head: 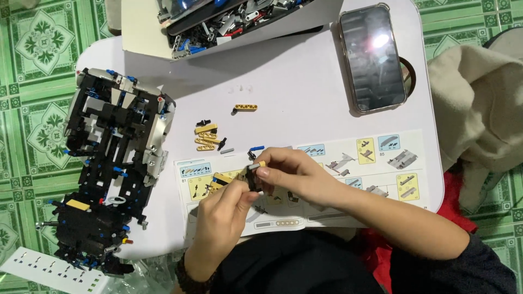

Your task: The person assembles a Lego model by selecting small pieces from a box and connecting them according to an instruction manual. They repeatedly pick up tan, black, and blue pieces, align them, and press them together to form sub-assemblies on a white table.

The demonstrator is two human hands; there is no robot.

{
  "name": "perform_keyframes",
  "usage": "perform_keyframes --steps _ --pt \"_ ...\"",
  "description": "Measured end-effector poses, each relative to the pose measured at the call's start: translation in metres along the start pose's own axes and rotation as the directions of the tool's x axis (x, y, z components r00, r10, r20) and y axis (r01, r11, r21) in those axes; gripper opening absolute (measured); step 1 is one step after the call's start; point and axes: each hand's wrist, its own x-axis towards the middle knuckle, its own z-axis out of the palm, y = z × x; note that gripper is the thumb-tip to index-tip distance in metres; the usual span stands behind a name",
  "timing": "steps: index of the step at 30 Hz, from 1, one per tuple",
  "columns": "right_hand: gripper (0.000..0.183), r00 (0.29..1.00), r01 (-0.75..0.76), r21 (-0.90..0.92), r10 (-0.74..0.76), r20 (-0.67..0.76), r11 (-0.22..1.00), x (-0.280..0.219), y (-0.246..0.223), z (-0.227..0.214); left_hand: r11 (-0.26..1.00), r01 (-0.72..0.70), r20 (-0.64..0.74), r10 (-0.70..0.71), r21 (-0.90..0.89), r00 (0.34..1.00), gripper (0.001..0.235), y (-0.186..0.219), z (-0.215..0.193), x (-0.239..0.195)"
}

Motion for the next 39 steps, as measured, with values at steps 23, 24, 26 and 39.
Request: perform_keyframes --steps 23,24,26,39 --pt "0.020 0.923 0.240 -0.451 -0.347 -0.169 0.859 -0.008 0.013 0.021 0.879 0.379 -0.055 -0.410 -0.288 0.910 0.033 0.014 0.012 0.010" --pt "0.023 0.916 0.256 -0.446 -0.363 -0.173 0.858 -0.007 0.013 0.021 0.819 0.437 -0.024 -0.480 -0.372 0.877 0.040 0.015 0.013 0.011" --pt "0.018 0.927 0.220 -0.406 -0.320 -0.197 0.887 -0.007 0.015 0.020 0.792 0.439 -0.023 -0.495 -0.425 0.869 0.040 0.016 0.014 0.011" --pt "0.015 0.951 0.146 -0.330 -0.224 -0.212 0.933 -0.008 0.018 0.018 0.770 0.443 0.073 -0.464 -0.459 0.883 0.046 0.020 0.009 0.008"
